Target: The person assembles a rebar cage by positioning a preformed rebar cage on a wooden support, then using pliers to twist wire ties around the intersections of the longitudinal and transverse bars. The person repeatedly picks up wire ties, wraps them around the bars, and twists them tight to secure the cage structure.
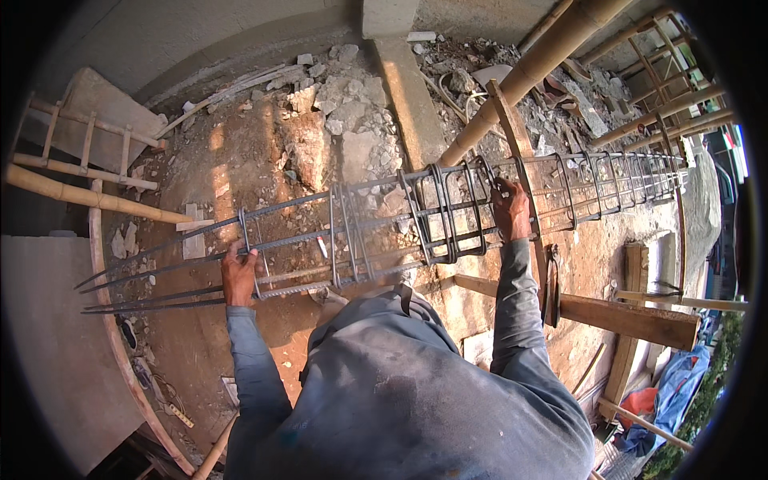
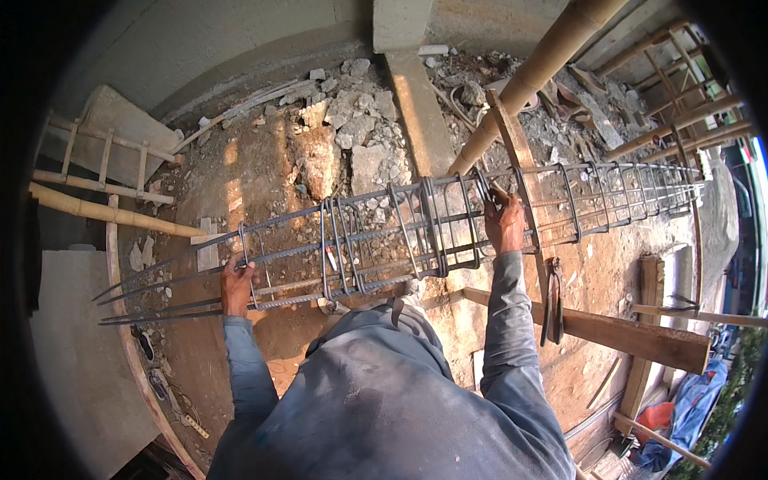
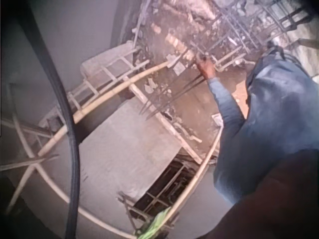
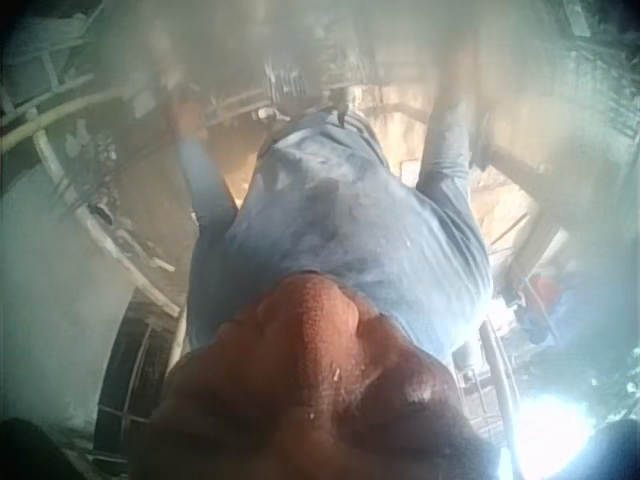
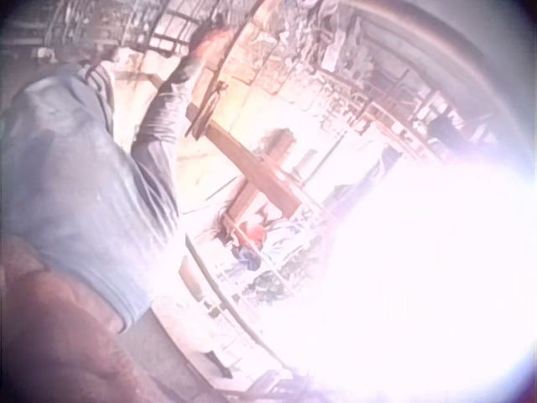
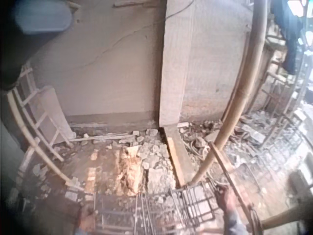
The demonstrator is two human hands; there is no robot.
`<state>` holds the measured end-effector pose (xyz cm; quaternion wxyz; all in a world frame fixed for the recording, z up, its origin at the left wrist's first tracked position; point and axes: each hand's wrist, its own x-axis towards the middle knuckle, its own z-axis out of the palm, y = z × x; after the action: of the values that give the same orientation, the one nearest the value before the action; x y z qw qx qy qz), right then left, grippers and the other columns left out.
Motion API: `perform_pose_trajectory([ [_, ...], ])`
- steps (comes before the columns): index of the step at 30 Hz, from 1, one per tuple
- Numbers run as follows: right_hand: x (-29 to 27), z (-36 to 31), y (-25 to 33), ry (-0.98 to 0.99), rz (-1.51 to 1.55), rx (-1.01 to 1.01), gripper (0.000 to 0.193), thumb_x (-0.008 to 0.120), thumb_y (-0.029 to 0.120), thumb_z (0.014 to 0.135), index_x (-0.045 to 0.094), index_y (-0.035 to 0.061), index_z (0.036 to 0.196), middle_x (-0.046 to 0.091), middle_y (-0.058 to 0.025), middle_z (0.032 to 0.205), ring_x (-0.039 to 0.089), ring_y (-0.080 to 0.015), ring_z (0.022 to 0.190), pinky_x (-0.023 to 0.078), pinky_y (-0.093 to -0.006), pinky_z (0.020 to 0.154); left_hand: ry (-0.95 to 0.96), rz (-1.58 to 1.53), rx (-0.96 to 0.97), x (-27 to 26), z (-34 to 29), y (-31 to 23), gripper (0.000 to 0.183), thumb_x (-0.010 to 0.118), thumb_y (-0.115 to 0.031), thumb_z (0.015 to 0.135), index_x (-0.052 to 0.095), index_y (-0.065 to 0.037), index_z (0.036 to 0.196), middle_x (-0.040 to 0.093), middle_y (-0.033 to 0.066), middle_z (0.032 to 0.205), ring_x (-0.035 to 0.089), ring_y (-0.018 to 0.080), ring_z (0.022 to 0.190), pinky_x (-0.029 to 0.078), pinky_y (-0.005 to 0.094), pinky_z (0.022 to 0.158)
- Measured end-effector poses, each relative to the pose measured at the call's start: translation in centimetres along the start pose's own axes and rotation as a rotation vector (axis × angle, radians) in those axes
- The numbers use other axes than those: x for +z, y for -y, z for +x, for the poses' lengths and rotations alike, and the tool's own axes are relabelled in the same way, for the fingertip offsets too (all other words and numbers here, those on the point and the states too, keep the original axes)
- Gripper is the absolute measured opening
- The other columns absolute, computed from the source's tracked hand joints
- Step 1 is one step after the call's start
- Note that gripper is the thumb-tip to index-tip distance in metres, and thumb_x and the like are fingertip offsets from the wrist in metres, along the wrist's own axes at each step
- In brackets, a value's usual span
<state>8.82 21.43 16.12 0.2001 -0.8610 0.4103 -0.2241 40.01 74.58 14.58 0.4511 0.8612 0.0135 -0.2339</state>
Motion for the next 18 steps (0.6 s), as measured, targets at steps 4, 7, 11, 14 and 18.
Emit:
perform_pose_trajectory([
  [4, 1.2, -0.9, 3.5, 0.156, 0.158, 0.126, 0.041, 0.067, 0.017, 0.094, 0.070, 0.0025, 0.132, 0.077, -0.0214, 0.113, 0.076, -0.0288, 0.100, 0.058, -0.0378, 0.085, 0.359, -0.399, -0.086, -0.3, -0.6, -1.5, 0.040, 0.071, -0.022, 0.103, 0.053, -0.005, 0.134, 0.076, 0.0149, 0.108, 0.076, 0.0215, 0.090, 0.058, 0.0326, 0.072],
  [7, 1.9, -1.7, 6.3, 0.268, 0.178, 0.196, 0.046, 0.068, 0.021, 0.095, 0.068, 0.0019, 0.136, 0.076, -0.0218, 0.122, 0.074, -0.0319, 0.111, 0.057, -0.0391, 0.094, 0.536, -0.459, -0.103, 0.2, -0.7, -2.6, 0.047, 0.070, -0.030, 0.103, 0.048, -0.006, 0.137, 0.074, 0.0186, 0.116, 0.076, 0.0254, 0.099, 0.061, 0.0355, 0.083],
  [11, 2.9, -2.6, 9.5, 0.298, 0.038, 0.054, 0.053, 0.066, 0.030, 0.096, 0.066, -0.0034, 0.136, 0.073, -0.0247, 0.128, 0.071, -0.0320, 0.118, 0.055, -0.0386, 0.100, 0.777, -0.539, -0.125, 1.9, -0.2, -4.2, 0.058, 0.074, -0.034, 0.101, 0.045, -0.006, 0.142, 0.071, 0.0200, 0.124, 0.074, 0.0271, 0.105, 0.059, 0.0374, 0.087],
  [14, 4.2, -3.9, 12.4, 0.432, 0.289, 0.168, 0.052, 0.064, 0.031, 0.099, 0.064, -0.0034, 0.139, 0.077, -0.0188, 0.113, 0.072, -0.0221, 0.098, 0.057, -0.0345, 0.085, 0.913, -0.546, -0.128, 4.5, -0.4, -5.3, 0.060, 0.070, -0.032, 0.103, 0.041, -0.004, 0.148, 0.067, 0.0228, 0.131, 0.073, 0.0295, 0.111, 0.060, 0.0387, 0.091],
  [18, 6.1, -6.6, 17.4, 0.527, 0.400, 0.227, 0.049, 0.065, 0.024, 0.104, 0.060, -0.0053, 0.143, 0.074, -0.0191, 0.127, 0.069, -0.0207, 0.112, 0.055, -0.0334, 0.098, 0.964, -0.548, -0.090, 8.0, -0.5, -6.5, 0.062, 0.068, -0.026, 0.105, 0.037, -0.003, 0.153, 0.065, 0.0223, 0.133, 0.073, 0.0277, 0.109, 0.058, 0.0386, 0.096],
])
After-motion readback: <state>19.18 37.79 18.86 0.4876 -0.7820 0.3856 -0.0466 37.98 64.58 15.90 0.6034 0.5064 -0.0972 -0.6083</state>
